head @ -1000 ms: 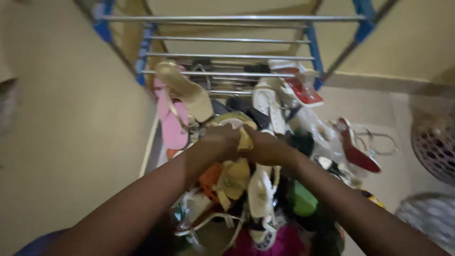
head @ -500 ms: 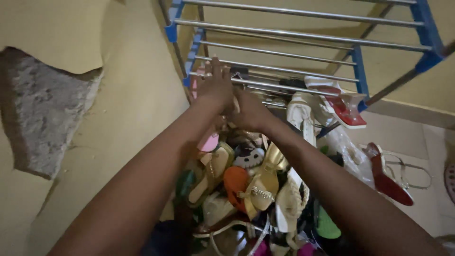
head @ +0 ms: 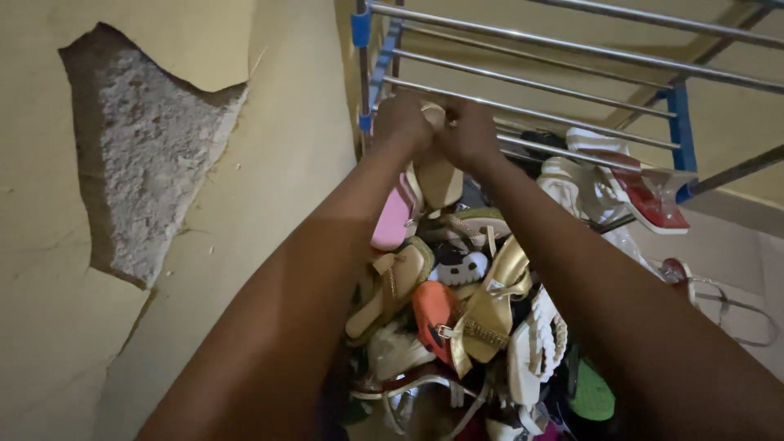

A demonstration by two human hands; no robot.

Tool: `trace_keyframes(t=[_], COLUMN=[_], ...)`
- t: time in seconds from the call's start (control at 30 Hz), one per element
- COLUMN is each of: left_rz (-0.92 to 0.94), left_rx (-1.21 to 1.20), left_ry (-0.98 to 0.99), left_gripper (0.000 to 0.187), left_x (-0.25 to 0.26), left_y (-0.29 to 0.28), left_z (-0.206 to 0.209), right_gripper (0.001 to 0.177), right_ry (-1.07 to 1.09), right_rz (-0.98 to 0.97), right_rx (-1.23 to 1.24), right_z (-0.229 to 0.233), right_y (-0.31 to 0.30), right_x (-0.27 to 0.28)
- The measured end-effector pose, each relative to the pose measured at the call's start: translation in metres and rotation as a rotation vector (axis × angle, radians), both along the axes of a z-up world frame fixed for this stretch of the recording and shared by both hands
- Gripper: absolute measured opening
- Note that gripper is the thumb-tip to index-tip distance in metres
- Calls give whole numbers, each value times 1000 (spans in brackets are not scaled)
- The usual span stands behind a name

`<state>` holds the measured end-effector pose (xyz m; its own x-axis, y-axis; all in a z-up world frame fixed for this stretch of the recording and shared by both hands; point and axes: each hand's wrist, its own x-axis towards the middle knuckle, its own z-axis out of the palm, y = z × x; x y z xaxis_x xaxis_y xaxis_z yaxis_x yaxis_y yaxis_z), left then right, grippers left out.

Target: The recorder is organizing and arranging various shoes on a multi-tier shoe rack.

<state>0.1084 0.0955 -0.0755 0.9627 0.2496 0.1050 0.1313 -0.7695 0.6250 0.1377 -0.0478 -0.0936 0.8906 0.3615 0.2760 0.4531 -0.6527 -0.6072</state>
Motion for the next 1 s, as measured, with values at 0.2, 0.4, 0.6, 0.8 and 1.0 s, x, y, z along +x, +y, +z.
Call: trace_keyframes(t=[0.2,0.4,0.6,0.8,1.0], left_rz=[-7,153,117,11,-40], left_rx=[-156,-252,-359,-458,-490], left_ry=[5,-27,-232,-328,-232], left_gripper=[32,21,28,36,38], left_x=[12,23,11,-12,-21], left_y=[3,-3,-16,-44,-104], left_z=[-10,-4,29,54,50], right_gripper=[26,25,26,26,28], right_ry=[61,83,229,389,411], right_rz=[-85,-134,-188,-121,-153], right_rx=[140,188,385,567,439], right_z=[16,42,90,109,131], right_y=[4,-4,-11,-52,-116], right_x=[-11,-17,-31,-41,-87])
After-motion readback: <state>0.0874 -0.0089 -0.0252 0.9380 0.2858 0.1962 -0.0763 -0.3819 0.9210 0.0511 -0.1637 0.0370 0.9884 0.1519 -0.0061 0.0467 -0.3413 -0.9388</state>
